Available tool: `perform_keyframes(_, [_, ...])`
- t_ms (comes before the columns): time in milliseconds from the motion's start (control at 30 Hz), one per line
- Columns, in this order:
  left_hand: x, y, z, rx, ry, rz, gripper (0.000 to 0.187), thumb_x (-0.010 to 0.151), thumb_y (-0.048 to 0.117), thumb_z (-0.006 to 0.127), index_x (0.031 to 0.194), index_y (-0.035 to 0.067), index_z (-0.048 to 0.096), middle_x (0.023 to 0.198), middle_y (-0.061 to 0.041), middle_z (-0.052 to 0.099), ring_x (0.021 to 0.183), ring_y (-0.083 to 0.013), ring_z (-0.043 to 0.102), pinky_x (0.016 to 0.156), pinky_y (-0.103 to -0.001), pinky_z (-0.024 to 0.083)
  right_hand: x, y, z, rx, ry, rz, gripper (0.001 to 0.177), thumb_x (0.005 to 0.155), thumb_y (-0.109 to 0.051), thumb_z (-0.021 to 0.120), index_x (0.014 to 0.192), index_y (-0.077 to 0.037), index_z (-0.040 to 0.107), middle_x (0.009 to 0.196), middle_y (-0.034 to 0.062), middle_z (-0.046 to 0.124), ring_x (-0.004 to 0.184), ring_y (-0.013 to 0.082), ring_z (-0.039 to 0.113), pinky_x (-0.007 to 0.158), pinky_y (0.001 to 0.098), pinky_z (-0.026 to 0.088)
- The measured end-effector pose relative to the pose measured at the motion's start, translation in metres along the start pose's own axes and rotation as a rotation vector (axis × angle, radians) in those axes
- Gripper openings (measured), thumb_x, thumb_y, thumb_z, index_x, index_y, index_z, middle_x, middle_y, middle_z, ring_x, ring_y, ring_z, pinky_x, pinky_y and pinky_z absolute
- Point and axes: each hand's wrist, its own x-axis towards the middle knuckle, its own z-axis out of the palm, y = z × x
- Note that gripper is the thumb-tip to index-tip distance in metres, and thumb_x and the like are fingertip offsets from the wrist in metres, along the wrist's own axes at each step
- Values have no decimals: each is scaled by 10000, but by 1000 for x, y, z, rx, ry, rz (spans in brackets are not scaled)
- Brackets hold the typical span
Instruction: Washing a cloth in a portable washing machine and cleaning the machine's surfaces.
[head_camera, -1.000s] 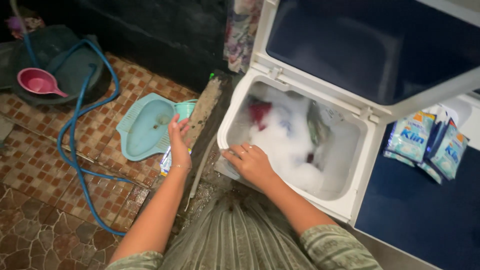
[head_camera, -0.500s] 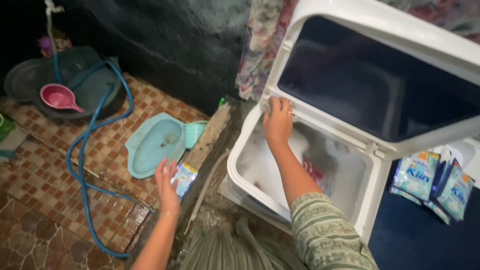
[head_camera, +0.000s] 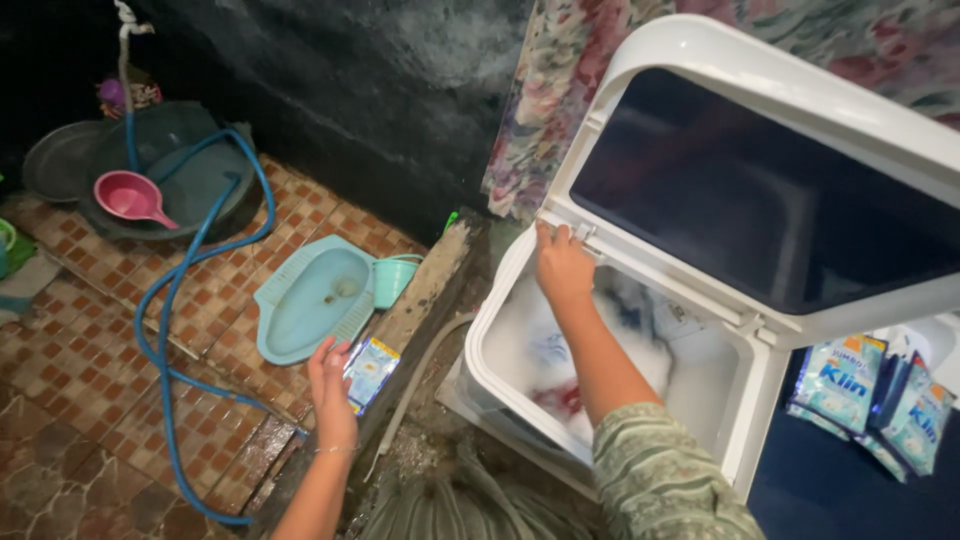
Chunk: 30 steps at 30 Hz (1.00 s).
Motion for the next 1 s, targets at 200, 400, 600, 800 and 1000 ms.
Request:
perform_keyframes(200, [-5, 10, -1, -65, 20, -31, 531, 1006, 468, 468, 1467, 207, 438, 1436, 3, 555, 1314, -154, 475, 1073, -394, 323, -5, 1, 3, 38, -99, 118, 500, 894, -121, 576, 1383, -213, 625, 1077, 167, 622, 864, 353, 714, 626, 465, 596])
perform_keyframes(400, [-3, 14, -6, -108, 32, -36, 529, 1005, 459, 462, 1470, 210, 431, 1435, -1, 561, 1329, -174, 486, 1091, -397, 326, -14, 9, -8, 99, -192, 210, 502, 898, -108, 564, 1387, -208, 615, 1108, 194, 625, 886, 376, 718, 655, 490, 596])
perform_keyframes(600, [-1, 19, -4, -139, 62, -71, 516, 1002, 449, 464, 1461, 212, 446, 1428, -3, 563, 1320, -179, 476, 1085, -410, 320, -30, 25, -19, 47, -140, 171, 514, 900, -98, 561, 1394, -230, 615, 1086, 178, 632, 874, 373, 718, 625, 487, 598])
perform_keyframes(800, [0, 18, 1, -147, 38, -64, 492, 998, 417, 477, 1448, 218, 460, 1427, 0, 577, 1320, -174, 473, 1101, -409, 319, -55, 55, -39, 23, -129, 138, 492, 886, -134, 587, 1342, -301, 667, 1013, 142, 632, 821, 354, 707, 612, 486, 585])
perform_keyframes(1000, [8, 14, 15, -163, 17, -71, 488, 995, 414, 486, 1440, 214, 470, 1421, -10, 570, 1306, -173, 471, 1095, -408, 333, -70, 82, -36, -76, -112, 115, 492, 898, -129, 616, 1338, -337, 682, 993, 128, 627, 799, 336, 703, 598, 474, 581])
